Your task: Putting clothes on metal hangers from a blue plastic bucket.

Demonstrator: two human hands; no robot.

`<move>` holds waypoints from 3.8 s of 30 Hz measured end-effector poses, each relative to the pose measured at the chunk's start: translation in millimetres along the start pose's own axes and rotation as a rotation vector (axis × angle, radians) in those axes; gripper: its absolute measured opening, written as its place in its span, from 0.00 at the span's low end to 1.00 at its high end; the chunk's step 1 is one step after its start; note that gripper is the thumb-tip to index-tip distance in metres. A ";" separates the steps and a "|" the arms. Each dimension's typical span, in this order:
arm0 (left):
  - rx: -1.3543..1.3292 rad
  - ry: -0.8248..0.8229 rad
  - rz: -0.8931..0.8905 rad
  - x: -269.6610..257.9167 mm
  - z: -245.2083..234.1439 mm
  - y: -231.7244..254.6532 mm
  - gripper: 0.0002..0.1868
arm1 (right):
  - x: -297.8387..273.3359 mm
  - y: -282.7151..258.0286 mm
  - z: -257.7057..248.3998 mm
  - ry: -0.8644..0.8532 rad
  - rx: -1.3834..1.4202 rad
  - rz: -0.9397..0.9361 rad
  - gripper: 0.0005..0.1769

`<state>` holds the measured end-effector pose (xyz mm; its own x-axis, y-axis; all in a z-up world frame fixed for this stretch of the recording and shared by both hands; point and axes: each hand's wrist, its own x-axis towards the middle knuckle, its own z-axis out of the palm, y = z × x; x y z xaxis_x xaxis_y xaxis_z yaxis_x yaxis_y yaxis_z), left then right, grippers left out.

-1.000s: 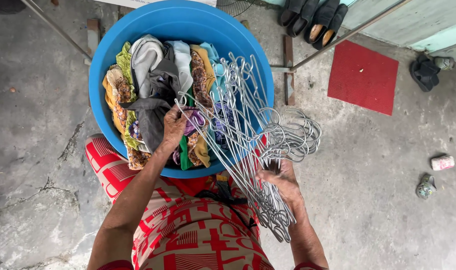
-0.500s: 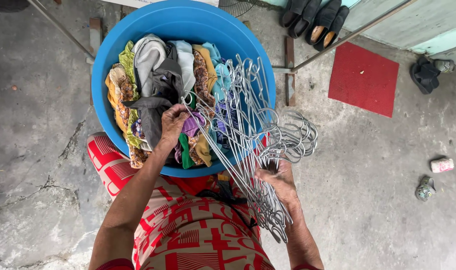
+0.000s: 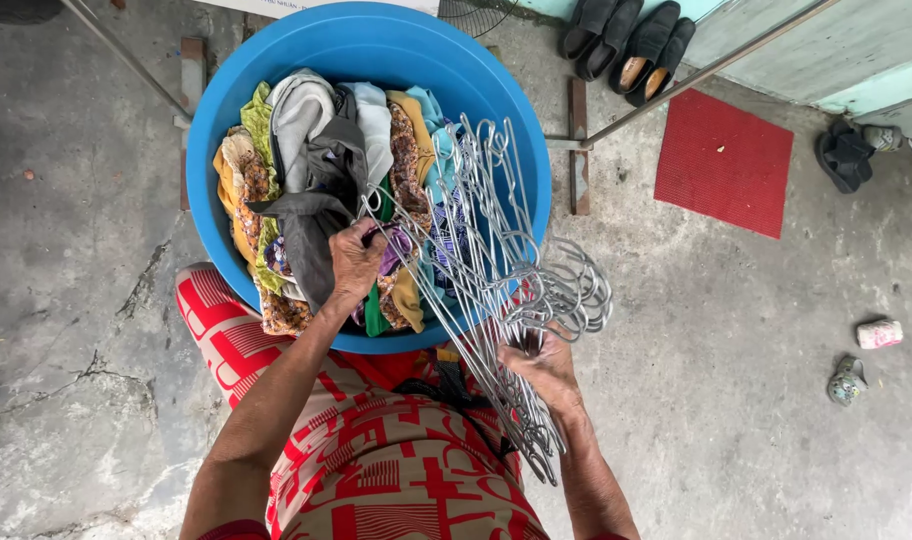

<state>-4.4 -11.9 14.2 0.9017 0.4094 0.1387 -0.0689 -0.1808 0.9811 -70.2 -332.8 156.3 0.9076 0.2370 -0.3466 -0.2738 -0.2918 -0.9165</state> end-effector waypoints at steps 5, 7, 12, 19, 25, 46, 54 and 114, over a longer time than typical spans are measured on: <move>0.040 -0.169 -0.124 -8.6 5.6 -37.5 0.12 | -1.4 -12.4 4.6 0.090 0.022 0.024 0.17; -0.004 -0.174 -0.138 -7.9 11.0 -61.7 0.12 | -0.8 -19.8 9.4 0.075 0.074 0.026 0.18; -0.277 -0.176 -0.336 -4.2 13.3 -90.4 0.12 | 2.4 -13.4 11.7 0.038 0.078 -0.011 0.16; -0.606 -0.183 -0.661 -2.6 10.3 -104.1 0.07 | 7.2 4.3 12.3 0.039 -0.006 0.004 0.16; -0.868 -0.059 -0.637 -12.3 9.0 -110.9 0.03 | 16.0 11.0 21.9 0.038 0.002 0.006 0.15; -0.943 -0.214 -1.011 -4.6 -24.7 -75.0 0.10 | 28.2 -4.8 13.4 0.026 0.356 0.052 0.21; -0.693 -0.637 -0.919 -38.2 5.1 -58.0 0.20 | 55.3 -13.7 31.6 0.053 0.672 -0.157 0.16; 1.432 -1.163 0.491 41.0 158.5 -149.9 0.20 | 87.2 5.6 -74.9 0.185 0.658 0.315 0.30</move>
<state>110.6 -109.8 -148.6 0.7569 -0.5066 -0.4130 -0.5658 -0.8241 -0.0260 31.3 -383.2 136.0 0.7777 0.0569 -0.6260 -0.6102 0.3078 -0.7300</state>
